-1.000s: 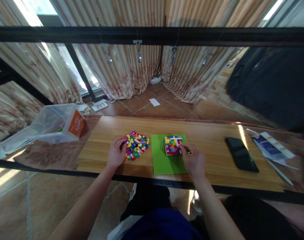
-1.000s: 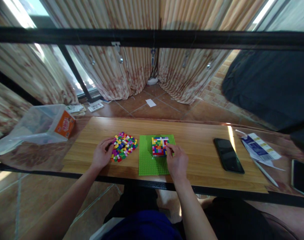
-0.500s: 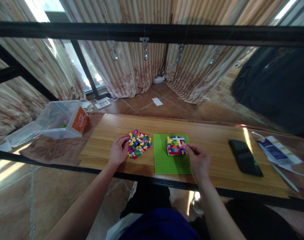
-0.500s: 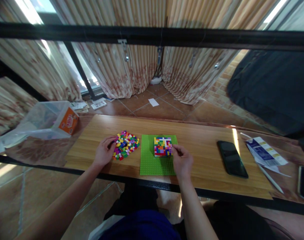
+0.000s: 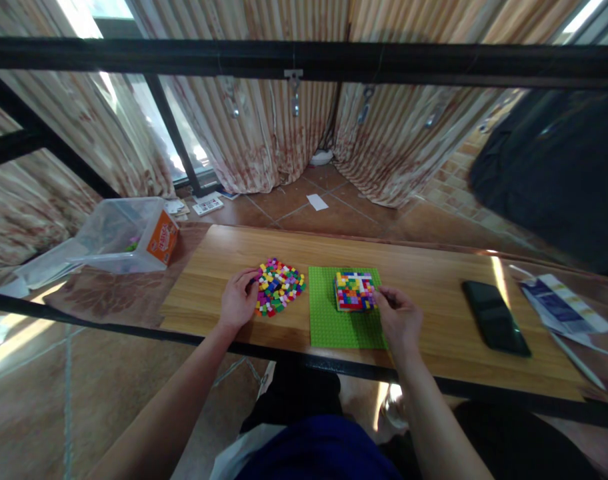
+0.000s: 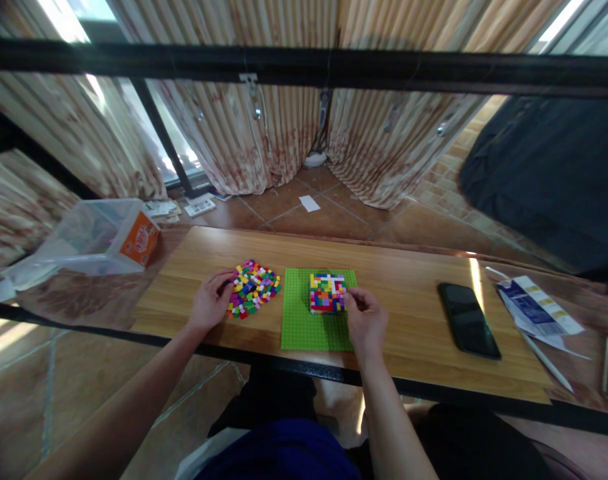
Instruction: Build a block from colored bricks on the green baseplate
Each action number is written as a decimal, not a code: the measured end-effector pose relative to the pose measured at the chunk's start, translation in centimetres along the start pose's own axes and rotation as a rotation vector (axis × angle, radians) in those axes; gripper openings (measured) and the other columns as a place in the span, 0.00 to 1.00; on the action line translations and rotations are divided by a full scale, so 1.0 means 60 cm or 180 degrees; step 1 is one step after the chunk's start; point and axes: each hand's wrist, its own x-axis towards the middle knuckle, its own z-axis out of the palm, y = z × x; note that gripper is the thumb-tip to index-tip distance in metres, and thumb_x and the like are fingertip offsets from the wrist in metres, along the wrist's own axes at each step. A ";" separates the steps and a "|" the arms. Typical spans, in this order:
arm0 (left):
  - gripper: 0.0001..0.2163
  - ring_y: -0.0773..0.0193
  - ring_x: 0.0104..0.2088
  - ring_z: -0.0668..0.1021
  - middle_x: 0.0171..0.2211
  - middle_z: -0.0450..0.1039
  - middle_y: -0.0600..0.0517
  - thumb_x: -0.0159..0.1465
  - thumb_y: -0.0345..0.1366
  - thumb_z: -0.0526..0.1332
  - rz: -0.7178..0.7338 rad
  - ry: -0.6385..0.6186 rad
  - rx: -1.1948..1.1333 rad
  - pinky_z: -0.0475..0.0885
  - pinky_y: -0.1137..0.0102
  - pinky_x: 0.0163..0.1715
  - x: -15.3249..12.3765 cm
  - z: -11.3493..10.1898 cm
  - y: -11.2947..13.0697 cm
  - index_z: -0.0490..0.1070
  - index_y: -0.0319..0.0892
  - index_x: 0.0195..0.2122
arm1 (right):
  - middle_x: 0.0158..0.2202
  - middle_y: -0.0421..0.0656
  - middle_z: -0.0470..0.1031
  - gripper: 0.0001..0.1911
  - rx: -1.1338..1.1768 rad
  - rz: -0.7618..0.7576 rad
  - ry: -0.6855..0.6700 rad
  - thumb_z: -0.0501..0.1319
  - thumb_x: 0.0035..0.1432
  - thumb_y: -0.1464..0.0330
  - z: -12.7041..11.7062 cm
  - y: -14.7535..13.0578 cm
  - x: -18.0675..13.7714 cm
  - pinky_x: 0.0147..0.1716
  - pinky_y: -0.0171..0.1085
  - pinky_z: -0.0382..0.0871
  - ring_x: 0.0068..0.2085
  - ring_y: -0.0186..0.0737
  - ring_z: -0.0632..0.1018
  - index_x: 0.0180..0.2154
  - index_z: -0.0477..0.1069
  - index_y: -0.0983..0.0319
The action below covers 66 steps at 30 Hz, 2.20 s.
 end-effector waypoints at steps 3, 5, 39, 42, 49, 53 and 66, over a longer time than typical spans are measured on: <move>0.11 0.55 0.51 0.76 0.48 0.76 0.46 0.65 0.35 0.56 0.0011 -0.0009 0.0006 0.71 0.57 0.57 0.000 0.000 0.000 0.75 0.43 0.44 | 0.32 0.47 0.82 0.17 -0.0273 -0.0107 -0.0110 0.67 0.49 0.57 -0.003 -0.001 0.002 0.36 0.41 0.75 0.32 0.42 0.80 0.36 0.78 0.64; 0.11 0.55 0.51 0.76 0.48 0.76 0.46 0.65 0.35 0.56 -0.0003 -0.0002 0.0015 0.71 0.57 0.57 -0.001 0.000 -0.001 0.75 0.43 0.45 | 0.32 0.47 0.82 0.18 -0.0404 -0.0159 -0.0144 0.66 0.51 0.57 -0.004 -0.004 0.003 0.35 0.41 0.75 0.32 0.42 0.80 0.37 0.78 0.64; 0.10 0.57 0.51 0.77 0.48 0.76 0.46 0.65 0.33 0.55 -0.0015 0.0028 -0.0001 0.72 0.58 0.56 -0.004 0.003 0.001 0.75 0.42 0.44 | 0.32 0.48 0.81 0.24 -0.0201 0.0058 -0.0266 0.68 0.48 0.51 0.011 0.005 0.006 0.35 0.43 0.75 0.33 0.44 0.80 0.37 0.79 0.65; 0.10 0.58 0.51 0.77 0.49 0.76 0.47 0.65 0.32 0.56 -0.0058 0.0034 -0.0012 0.72 0.58 0.56 -0.005 0.004 0.004 0.75 0.43 0.44 | 0.34 0.50 0.80 0.23 -0.0698 -0.0282 -0.0164 0.63 0.55 0.52 0.004 -0.015 -0.005 0.35 0.43 0.73 0.32 0.44 0.78 0.41 0.78 0.65; 0.10 0.58 0.51 0.77 0.48 0.76 0.46 0.65 0.31 0.56 -0.0121 0.0026 -0.0062 0.72 0.58 0.56 -0.006 0.005 0.006 0.75 0.42 0.44 | 0.40 0.48 0.78 0.14 -0.1109 -0.1731 -0.0967 0.54 0.65 0.63 0.071 -0.083 -0.076 0.46 0.44 0.70 0.42 0.45 0.77 0.42 0.77 0.60; 0.10 0.58 0.52 0.76 0.49 0.76 0.46 0.65 0.30 0.56 -0.0090 0.0048 -0.0074 0.72 0.59 0.56 -0.007 0.005 0.007 0.75 0.42 0.44 | 0.42 0.49 0.77 0.15 -0.1512 -0.1844 -0.1728 0.54 0.64 0.67 0.141 -0.078 -0.107 0.47 0.45 0.69 0.45 0.48 0.76 0.48 0.75 0.61; 0.11 0.58 0.51 0.76 0.49 0.76 0.46 0.64 0.30 0.56 -0.0122 0.0036 -0.0002 0.71 0.58 0.57 -0.008 0.007 0.005 0.75 0.43 0.44 | 0.37 0.48 0.77 0.11 -0.1734 -0.1850 -0.2021 0.55 0.64 0.68 0.184 -0.059 -0.113 0.43 0.42 0.68 0.41 0.46 0.76 0.40 0.76 0.60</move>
